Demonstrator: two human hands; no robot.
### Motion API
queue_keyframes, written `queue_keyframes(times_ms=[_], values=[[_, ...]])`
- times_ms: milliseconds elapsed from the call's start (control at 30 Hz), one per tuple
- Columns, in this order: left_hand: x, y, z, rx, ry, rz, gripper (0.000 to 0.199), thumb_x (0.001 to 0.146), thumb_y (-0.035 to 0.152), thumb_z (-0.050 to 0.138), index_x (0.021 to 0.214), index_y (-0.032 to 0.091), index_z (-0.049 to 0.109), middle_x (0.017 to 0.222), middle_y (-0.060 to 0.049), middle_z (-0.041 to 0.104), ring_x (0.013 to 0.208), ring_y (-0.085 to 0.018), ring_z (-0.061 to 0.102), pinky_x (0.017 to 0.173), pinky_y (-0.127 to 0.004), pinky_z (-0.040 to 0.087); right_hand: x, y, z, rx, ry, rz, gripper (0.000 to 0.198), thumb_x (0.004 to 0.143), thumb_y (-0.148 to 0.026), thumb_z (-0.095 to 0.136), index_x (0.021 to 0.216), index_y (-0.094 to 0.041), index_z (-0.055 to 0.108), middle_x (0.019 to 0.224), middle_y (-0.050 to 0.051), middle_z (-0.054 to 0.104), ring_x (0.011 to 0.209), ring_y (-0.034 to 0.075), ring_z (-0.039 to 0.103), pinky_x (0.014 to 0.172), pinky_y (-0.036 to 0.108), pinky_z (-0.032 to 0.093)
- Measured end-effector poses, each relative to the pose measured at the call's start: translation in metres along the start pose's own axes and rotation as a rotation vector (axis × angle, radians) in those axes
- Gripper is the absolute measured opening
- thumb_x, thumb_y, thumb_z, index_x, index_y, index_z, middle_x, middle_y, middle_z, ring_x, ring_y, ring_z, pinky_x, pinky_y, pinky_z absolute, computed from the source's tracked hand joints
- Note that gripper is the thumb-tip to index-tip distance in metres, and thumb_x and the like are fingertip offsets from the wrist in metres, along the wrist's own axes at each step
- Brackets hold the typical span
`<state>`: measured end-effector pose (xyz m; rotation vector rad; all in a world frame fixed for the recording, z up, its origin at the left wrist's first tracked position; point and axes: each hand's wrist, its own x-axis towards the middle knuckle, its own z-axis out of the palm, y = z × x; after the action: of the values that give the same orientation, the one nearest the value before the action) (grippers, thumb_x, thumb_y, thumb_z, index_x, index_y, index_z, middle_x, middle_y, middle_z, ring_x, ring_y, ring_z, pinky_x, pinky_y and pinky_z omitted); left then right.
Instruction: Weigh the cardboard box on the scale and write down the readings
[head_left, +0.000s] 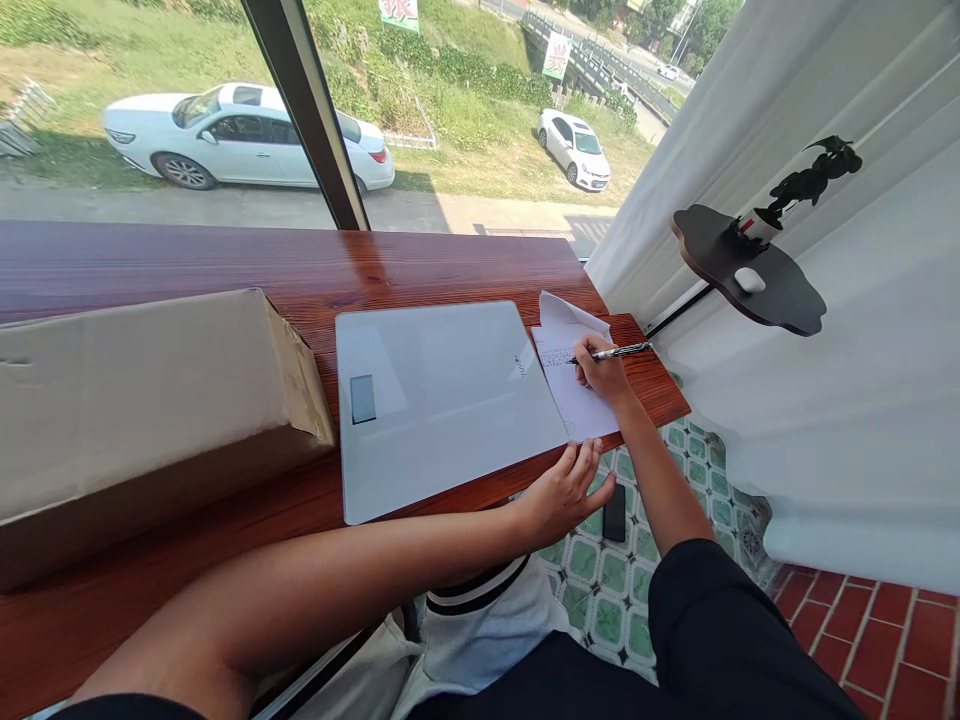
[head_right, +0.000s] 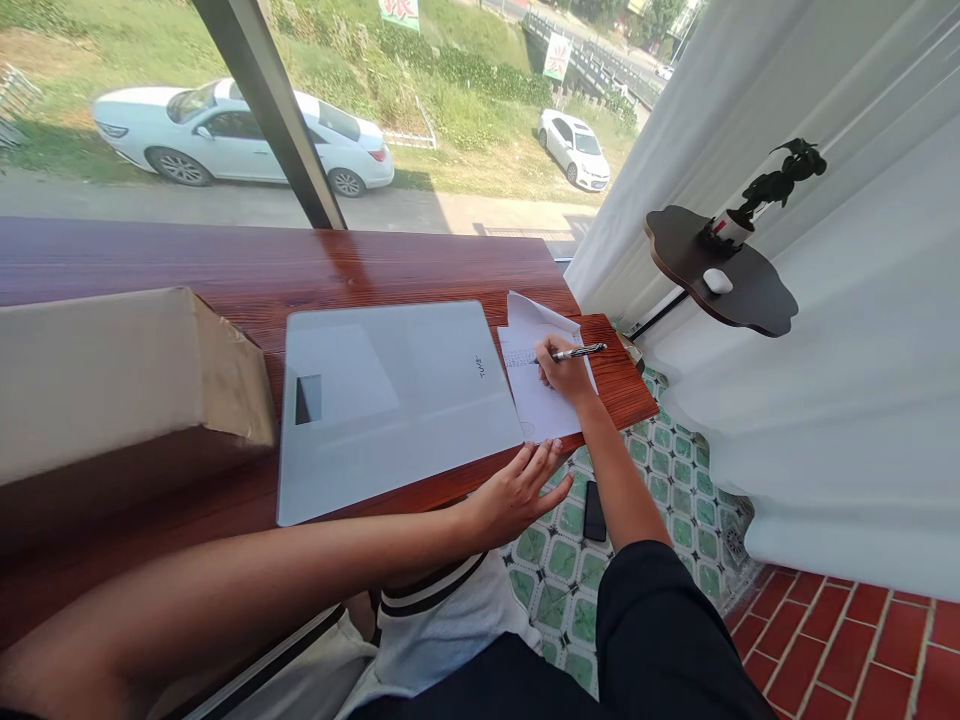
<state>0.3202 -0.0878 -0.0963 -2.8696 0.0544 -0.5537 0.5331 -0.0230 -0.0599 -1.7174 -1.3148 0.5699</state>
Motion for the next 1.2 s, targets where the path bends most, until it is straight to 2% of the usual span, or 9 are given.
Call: queue_keyframes(times_ms=[367, 700, 1200], values=[[0.0009, 0.0017, 0.0012, 0.003, 0.025, -0.018, 0.057, 0.088, 0.035, 0.055, 0.139, 0.013, 0.044, 0.143, -0.026, 0.052, 0.131, -0.033, 0.053, 0.108, -0.052, 0.034, 0.0007, 0.0021, -0.0006, -0.059, -0.008, -0.044, 0.037, 0.094, -0.047, 0.048, 0.068, -0.02, 0.045, 0.051, -0.004, 0.052, 0.04, 0.008, 0.046, 0.044, 0.023, 0.038], [0.001, 0.0007, -0.0003, 0.026, 0.019, -0.013, 0.055, 0.089, 0.036, 0.054, 0.138, 0.013, 0.044, 0.143, -0.027, 0.052, 0.131, -0.033, 0.053, 0.108, -0.052, 0.033, 0.001, 0.0022, 0.0009, -0.009, 0.017, 0.006, 0.035, 0.093, -0.043, 0.049, 0.068, -0.02, 0.044, 0.048, -0.004, 0.05, 0.037, 0.009, 0.045, 0.038, 0.021, 0.035], [-0.0001, 0.0018, 0.0037, 0.04, 0.033, -0.011, 0.059, 0.087, 0.039, 0.054, 0.138, 0.013, 0.044, 0.144, -0.028, 0.051, 0.134, -0.037, 0.05, 0.11, -0.055, 0.031, 0.0017, 0.0046, 0.0013, -0.034, 0.006, 0.008, 0.036, 0.093, -0.044, 0.05, 0.068, -0.019, 0.045, 0.047, -0.004, 0.051, 0.038, 0.007, 0.046, 0.04, 0.017, 0.038]])
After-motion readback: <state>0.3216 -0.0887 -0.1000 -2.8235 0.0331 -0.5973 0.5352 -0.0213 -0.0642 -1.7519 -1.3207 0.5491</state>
